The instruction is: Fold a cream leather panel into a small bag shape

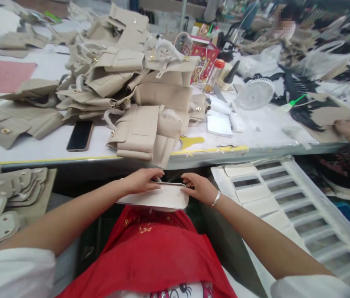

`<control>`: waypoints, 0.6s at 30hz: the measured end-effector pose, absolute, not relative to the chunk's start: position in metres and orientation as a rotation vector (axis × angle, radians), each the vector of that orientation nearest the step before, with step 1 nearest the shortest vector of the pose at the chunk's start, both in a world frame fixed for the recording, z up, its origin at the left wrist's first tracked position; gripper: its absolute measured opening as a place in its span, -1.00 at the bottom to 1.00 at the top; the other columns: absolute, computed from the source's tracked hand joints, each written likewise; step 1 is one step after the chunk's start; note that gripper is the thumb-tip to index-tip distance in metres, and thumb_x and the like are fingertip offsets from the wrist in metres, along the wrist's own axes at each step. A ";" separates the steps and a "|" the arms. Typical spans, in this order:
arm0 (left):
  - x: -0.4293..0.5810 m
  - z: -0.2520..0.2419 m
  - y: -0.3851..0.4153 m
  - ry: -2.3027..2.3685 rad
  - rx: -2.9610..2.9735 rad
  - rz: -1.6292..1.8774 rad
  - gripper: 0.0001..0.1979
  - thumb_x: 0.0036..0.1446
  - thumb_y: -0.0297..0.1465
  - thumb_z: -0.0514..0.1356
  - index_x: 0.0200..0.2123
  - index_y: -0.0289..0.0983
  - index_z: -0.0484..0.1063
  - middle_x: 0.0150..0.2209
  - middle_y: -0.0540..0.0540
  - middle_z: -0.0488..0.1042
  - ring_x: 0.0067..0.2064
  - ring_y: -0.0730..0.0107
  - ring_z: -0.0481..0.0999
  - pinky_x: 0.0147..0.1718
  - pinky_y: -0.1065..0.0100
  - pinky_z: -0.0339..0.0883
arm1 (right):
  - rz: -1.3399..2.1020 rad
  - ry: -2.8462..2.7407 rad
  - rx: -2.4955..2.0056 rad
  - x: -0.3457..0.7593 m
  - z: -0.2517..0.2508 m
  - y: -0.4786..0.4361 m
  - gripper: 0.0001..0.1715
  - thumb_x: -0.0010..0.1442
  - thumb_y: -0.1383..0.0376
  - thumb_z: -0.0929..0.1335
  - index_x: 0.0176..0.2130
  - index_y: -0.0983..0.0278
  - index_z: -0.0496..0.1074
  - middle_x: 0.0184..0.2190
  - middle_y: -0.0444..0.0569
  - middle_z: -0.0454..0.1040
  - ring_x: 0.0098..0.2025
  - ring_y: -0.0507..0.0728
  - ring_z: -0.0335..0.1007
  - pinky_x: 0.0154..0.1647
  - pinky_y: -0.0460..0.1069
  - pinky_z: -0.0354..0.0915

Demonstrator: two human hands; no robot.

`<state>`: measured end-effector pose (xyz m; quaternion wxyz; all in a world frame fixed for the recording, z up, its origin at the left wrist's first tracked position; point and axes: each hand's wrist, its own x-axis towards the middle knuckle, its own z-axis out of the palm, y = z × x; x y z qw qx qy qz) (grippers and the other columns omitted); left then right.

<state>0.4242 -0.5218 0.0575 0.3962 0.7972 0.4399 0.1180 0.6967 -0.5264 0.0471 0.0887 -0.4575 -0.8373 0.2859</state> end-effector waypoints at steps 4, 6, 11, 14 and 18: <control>0.459 0.046 -0.522 0.952 2.084 0.274 -0.74 0.08 -0.38 0.09 -0.16 -0.27 0.45 -0.22 -0.07 0.51 -0.22 0.36 0.46 -0.20 0.44 0.26 | 0.395 -2.832 -1.150 0.684 0.045 -0.534 -0.70 0.28 0.25 0.16 -0.15 0.31 0.39 -0.29 0.03 0.42 -0.25 0.04 0.32 -0.27 -0.10 0.16; 0.459 0.041 -0.521 0.926 2.100 0.277 -0.76 0.10 -0.38 0.08 -0.22 -0.27 0.49 -0.24 -0.06 0.53 -0.25 0.37 0.48 -0.23 0.45 0.26 | 0.269 -2.891 -1.155 0.681 0.044 -0.537 -0.69 0.29 0.28 0.14 -0.19 0.29 0.40 -0.32 0.01 0.42 -0.29 0.03 0.30 -0.35 -0.10 0.10; 0.453 0.040 -0.524 0.847 2.168 0.252 -0.71 0.12 -0.45 0.04 -0.14 -0.24 0.47 -0.17 -0.06 0.51 -0.19 0.36 0.47 -0.20 0.47 0.25 | 0.096 -2.987 -1.080 0.682 0.042 -0.541 -0.72 0.28 0.30 0.15 -0.28 0.29 0.39 -0.37 -0.02 0.39 -0.38 0.02 0.26 -0.46 -0.06 -0.01; 0.456 0.041 -0.528 0.861 2.267 0.214 -0.70 0.07 -0.50 0.06 -0.13 -0.25 0.46 -0.16 -0.08 0.50 -0.17 0.32 0.47 -0.16 0.44 0.24 | 0.055 -3.074 -0.993 0.681 0.044 -0.542 -0.76 0.25 0.33 0.16 -0.27 0.31 0.37 -0.35 0.00 0.38 -0.38 0.05 0.26 -0.46 -0.04 -0.01; 0.461 0.041 -0.532 0.895 2.411 0.122 -0.71 0.03 -0.51 0.08 -0.17 -0.28 0.46 -0.19 -0.10 0.50 -0.18 0.30 0.47 -0.18 0.42 0.26 | 0.078 -3.198 -0.903 0.675 0.053 -0.538 -0.81 0.20 0.36 0.20 -0.27 0.34 0.38 -0.35 0.05 0.38 -0.37 0.08 0.26 -0.42 -0.03 0.02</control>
